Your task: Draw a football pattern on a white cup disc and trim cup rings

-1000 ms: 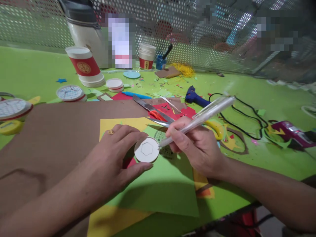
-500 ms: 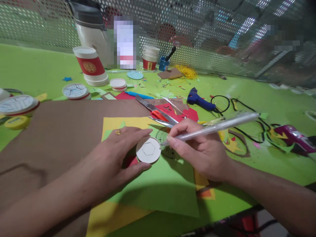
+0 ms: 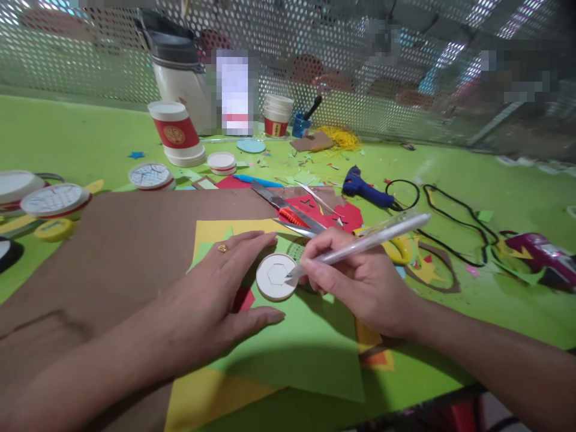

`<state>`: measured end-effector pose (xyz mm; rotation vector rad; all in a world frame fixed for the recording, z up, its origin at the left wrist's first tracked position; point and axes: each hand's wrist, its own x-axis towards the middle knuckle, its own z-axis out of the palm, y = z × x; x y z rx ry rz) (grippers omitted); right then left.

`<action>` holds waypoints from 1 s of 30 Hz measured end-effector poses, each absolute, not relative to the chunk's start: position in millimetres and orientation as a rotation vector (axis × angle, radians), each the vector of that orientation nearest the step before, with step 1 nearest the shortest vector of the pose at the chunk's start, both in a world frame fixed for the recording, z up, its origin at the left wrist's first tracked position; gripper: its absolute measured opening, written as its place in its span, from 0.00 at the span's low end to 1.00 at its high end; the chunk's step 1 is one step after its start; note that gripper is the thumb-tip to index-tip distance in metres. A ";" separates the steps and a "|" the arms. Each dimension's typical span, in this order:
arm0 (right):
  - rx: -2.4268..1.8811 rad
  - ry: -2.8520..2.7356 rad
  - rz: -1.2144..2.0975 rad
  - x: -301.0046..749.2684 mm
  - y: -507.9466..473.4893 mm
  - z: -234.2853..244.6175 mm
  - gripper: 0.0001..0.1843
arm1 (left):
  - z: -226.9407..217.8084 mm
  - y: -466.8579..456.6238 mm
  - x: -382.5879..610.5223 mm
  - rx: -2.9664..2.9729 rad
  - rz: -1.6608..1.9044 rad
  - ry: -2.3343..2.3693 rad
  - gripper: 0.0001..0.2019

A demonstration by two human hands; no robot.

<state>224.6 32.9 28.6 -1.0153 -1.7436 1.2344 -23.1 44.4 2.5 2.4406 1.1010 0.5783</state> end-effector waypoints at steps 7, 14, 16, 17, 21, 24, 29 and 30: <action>-0.960 -1.732 1.314 221.3 30.2 27.6 0.04 | 3.9 45.7 -17.8 2.418 0.633 1.094 0.19; -0.993 -1.733 1.240 225.7 31.9 32.1 0.05 | 7.6 53.8 -21.3 2.462 0.638 0.961 0.17; -0.989 -1.739 1.105 227.8 34.6 31.7 0.05 | 9.0 54.7 -24.2 2.485 0.623 1.006 0.21; -0.994 -1.758 1.018 228.6 36.0 31.4 0.06 | 9.5 54.6 -25.4 2.492 0.613 1.040 0.23; -1.030 -1.886 0.752 228.8 39.4 31.0 0.08 | 9.9 48.0 -26.6 2.499 0.582 1.128 0.30; -1.041 -1.911 0.730 228.1 39.1 31.5 0.08 | 10.2 37.6 -22.7 2.520 0.598 1.193 0.33; -1.035 -1.849 0.913 225.7 37.9 30.7 0.09 | 11.7 28.6 -5.9 2.599 0.530 1.292 0.38; -1.015 -1.813 0.958 224.5 37.9 30.8 0.09 | 11.6 29.7 -1.9 2.593 0.542 1.306 0.37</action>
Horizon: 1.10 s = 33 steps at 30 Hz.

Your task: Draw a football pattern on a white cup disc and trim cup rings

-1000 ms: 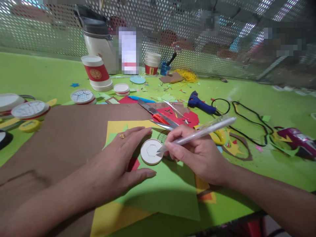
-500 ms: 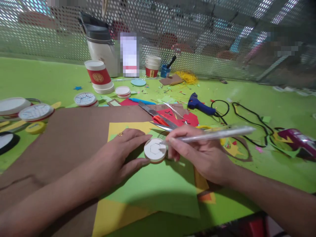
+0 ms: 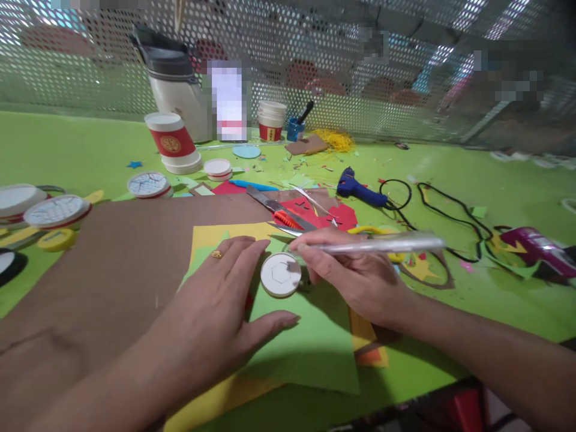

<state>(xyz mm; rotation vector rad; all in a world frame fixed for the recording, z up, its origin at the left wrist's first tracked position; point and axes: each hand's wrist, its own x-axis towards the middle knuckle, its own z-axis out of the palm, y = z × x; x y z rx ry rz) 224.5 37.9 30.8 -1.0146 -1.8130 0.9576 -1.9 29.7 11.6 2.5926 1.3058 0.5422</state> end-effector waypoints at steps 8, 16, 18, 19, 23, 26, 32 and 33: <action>-0.945 -1.653 1.136 217.7 40.1 42.5 0.13 | 10.0 46.9 1.2 2.608 0.552 1.168 0.15; -1.073 -1.689 1.256 222.0 42.1 38.1 0.10 | 14.5 46.9 -12.1 2.505 0.477 1.048 0.19; -1.083 -1.677 1.272 222.3 42.9 36.4 0.11 | 17.0 44.3 -6.8 2.538 0.459 1.091 0.23; -1.090 -1.674 1.275 222.5 43.2 36.0 0.11 | 17.5 43.6 -3.8 2.562 0.447 1.107 0.26; -1.108 -1.714 1.261 223.6 42.5 36.2 0.11 | 13.6 45.6 2.8 2.635 0.468 1.179 0.23; -1.111 -1.740 1.254 224.2 40.0 36.7 0.11 | 8.3 48.7 -0.4 2.580 0.544 1.156 0.16; -1.083 -1.756 1.252 224.3 36.7 36.0 0.07 | 11.8 47.8 -3.3 2.529 0.517 1.155 0.17; -1.088 -1.764 1.255 224.5 36.9 36.0 0.07 | 14.1 46.8 -2.7 2.520 0.500 1.162 0.18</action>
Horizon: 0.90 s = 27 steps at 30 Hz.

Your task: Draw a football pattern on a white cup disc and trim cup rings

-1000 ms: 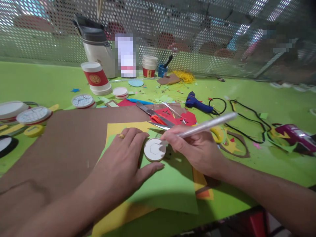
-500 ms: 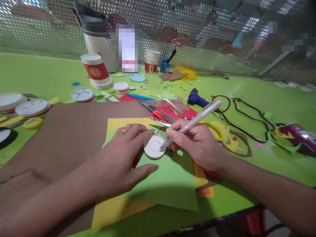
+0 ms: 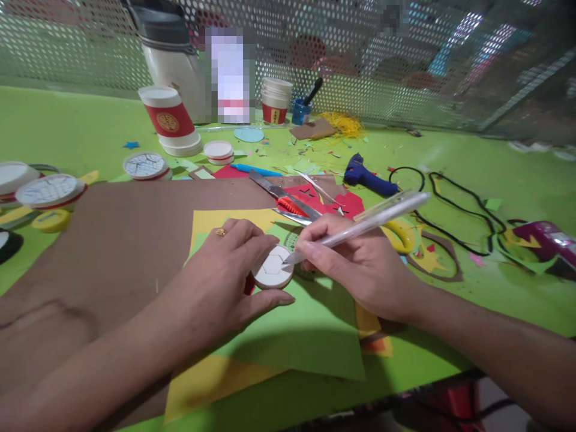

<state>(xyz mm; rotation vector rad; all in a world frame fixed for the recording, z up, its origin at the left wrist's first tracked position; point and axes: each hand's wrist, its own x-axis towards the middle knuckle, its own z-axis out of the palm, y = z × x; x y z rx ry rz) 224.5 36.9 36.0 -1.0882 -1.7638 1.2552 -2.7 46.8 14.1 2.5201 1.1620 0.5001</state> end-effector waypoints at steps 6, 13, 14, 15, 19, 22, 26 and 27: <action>-1.021 -1.722 1.381 225.6 41.1 36.2 0.03 | 20.8 42.6 -3.0 2.427 0.500 1.146 0.14; -1.062 -1.694 1.448 225.6 45.1 31.7 0.08 | 5.5 46.4 -9.5 2.456 0.630 1.071 0.15; -1.066 -1.694 1.443 225.3 45.4 32.1 0.08 | 3.5 46.9 -10.2 2.472 0.652 1.057 0.15; -1.077 -1.691 1.434 225.0 45.6 32.7 0.08 | 2.0 47.3 -10.8 2.485 0.676 1.050 0.16; -1.136 -1.672 1.396 223.8 46.7 35.8 0.10 | 2.0 48.4 -11.5 2.483 0.658 1.058 0.16; -1.135 -1.670 1.410 223.1 48.0 35.6 0.09 | 4.9 48.9 -10.5 2.463 0.588 1.079 0.15; -1.154 -1.676 1.447 221.8 49.7 34.6 0.08 | 6.1 49.6 -10.2 2.471 0.562 1.056 0.16; -1.159 -1.678 1.449 221.4 50.0 34.7 0.08 | 5.9 49.9 -10.3 2.474 0.563 1.048 0.16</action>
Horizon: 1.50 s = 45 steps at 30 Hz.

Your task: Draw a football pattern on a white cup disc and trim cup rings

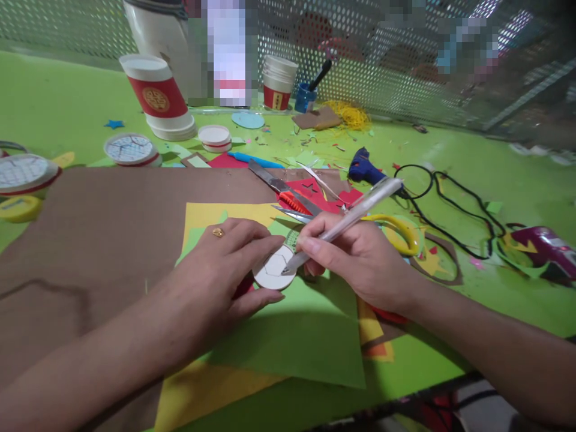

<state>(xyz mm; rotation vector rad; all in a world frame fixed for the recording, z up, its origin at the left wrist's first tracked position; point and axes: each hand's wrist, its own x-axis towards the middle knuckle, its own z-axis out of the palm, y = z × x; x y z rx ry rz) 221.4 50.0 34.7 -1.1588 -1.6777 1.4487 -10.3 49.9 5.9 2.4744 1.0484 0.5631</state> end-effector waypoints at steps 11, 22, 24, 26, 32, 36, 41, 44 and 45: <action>-1.193 -1.676 1.480 220.6 48.3 33.7 0.07 | 2.8 51.7 -8.9 2.532 0.607 1.046 0.16; -1.187 -1.683 1.475 221.0 48.4 31.9 0.07 | 2.5 53.0 -7.5 2.491 0.589 1.056 0.17; -1.177 -1.680 1.480 220.8 48.5 32.0 0.07 | 1.6 53.3 -8.6 2.497 0.625 1.056 0.17; -1.168 -1.677 1.485 220.8 48.7 32.3 0.07 | 2.4 53.5 -9.4 2.495 0.616 1.060 0.17; -1.176 -1.695 1.484 221.0 48.6 33.6 0.08 | -0.9 53.3 -10.7 2.532 0.623 1.026 0.18; -1.175 -1.700 1.482 220.3 48.7 33.1 0.07 | -5.0 53.2 -10.4 2.568 0.648 1.003 0.18; -1.129 -1.681 1.515 220.5 49.6 32.4 0.07 | -2.5 52.1 -10.4 2.577 0.640 1.005 0.18; -1.121 -1.681 1.528 221.3 49.9 32.7 0.07 | -3.2 50.7 -11.4 2.588 0.650 1.004 0.17; -1.128 -1.684 1.525 221.6 49.8 33.0 0.07 | -3.6 50.4 -11.7 2.592 0.650 1.003 0.17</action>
